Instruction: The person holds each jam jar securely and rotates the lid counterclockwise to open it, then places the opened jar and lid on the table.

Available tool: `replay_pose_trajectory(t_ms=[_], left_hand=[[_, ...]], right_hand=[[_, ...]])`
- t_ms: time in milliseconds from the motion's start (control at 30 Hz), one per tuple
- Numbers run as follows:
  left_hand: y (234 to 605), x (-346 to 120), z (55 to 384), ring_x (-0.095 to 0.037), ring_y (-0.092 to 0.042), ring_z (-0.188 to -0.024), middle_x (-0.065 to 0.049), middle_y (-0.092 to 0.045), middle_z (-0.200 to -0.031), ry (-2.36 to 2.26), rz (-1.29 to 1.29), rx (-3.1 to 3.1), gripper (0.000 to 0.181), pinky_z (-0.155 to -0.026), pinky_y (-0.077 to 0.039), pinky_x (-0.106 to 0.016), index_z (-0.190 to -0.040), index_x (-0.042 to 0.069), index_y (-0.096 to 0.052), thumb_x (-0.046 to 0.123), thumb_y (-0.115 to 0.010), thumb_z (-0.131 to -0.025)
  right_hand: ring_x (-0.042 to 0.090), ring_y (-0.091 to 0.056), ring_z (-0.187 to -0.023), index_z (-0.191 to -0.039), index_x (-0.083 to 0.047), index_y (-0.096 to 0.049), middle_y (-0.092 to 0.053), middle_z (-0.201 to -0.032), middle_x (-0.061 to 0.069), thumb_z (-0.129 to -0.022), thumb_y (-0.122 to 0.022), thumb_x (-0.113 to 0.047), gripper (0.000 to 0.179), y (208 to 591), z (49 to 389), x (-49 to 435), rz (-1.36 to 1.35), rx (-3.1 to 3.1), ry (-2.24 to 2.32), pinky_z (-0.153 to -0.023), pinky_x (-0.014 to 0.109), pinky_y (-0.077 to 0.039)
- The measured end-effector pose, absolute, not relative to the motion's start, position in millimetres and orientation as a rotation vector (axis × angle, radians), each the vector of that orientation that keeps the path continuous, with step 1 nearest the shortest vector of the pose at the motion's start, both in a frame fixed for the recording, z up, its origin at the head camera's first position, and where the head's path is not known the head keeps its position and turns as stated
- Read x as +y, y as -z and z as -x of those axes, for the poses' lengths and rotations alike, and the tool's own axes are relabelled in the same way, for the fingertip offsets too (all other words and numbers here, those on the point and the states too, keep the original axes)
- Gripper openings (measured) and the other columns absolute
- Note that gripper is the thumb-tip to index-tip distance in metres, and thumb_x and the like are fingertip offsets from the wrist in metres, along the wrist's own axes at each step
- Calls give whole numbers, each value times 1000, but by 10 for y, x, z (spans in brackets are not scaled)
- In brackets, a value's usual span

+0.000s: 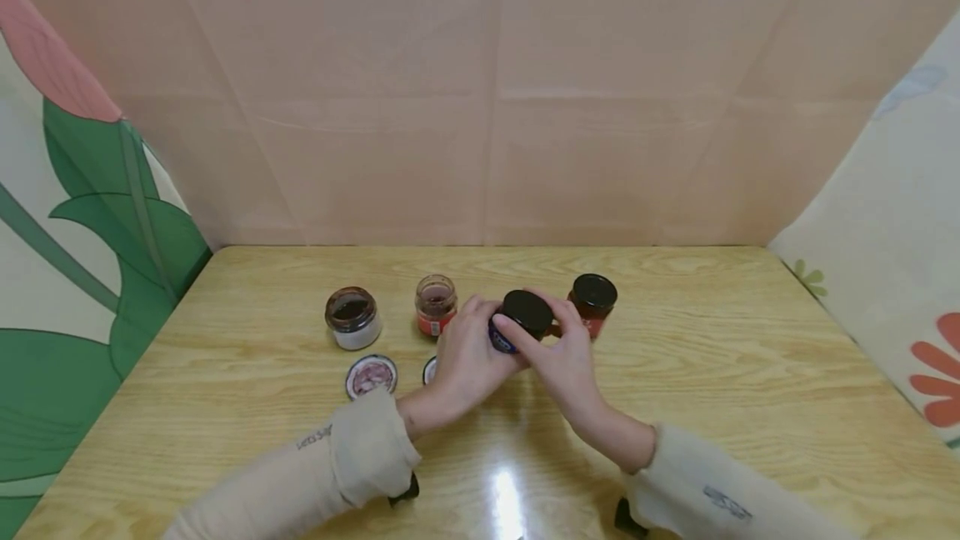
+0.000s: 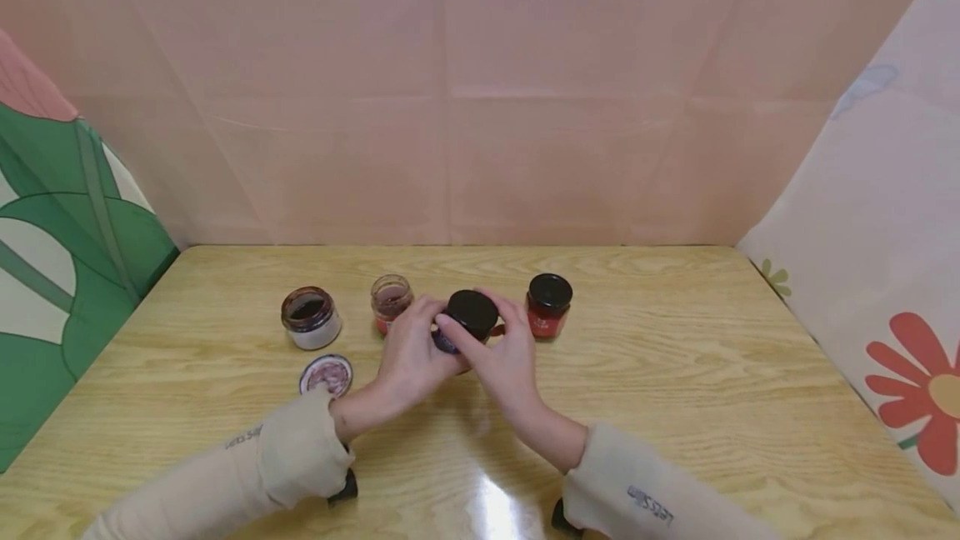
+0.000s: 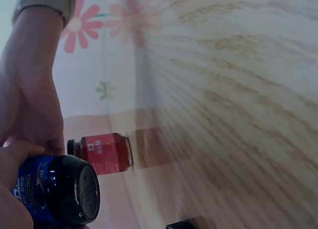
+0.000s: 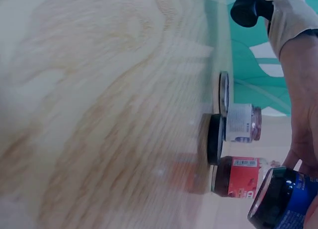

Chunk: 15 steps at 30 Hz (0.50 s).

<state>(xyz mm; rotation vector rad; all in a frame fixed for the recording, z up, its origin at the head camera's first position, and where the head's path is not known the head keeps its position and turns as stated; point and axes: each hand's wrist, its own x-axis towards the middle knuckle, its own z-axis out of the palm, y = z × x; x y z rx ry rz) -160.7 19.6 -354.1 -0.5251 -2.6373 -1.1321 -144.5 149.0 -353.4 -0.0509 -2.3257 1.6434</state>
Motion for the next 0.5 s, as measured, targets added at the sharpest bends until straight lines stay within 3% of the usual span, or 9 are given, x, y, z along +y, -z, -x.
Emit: replay_pose_trajectory(t_ms=[500], left_hand=[[3536,210,1604,-18,-60,-81,-1,-62,-92,1140,541,-2572,48,-71,-52,-35,-104,10,-69,37,-84,-67]], right_hand=[[15,-55,-100,-114,-15,-69,-62,-110,7,-72,-84,-20,45,3517,1475,1438,79,-2172,-1738,-86,27,-41]])
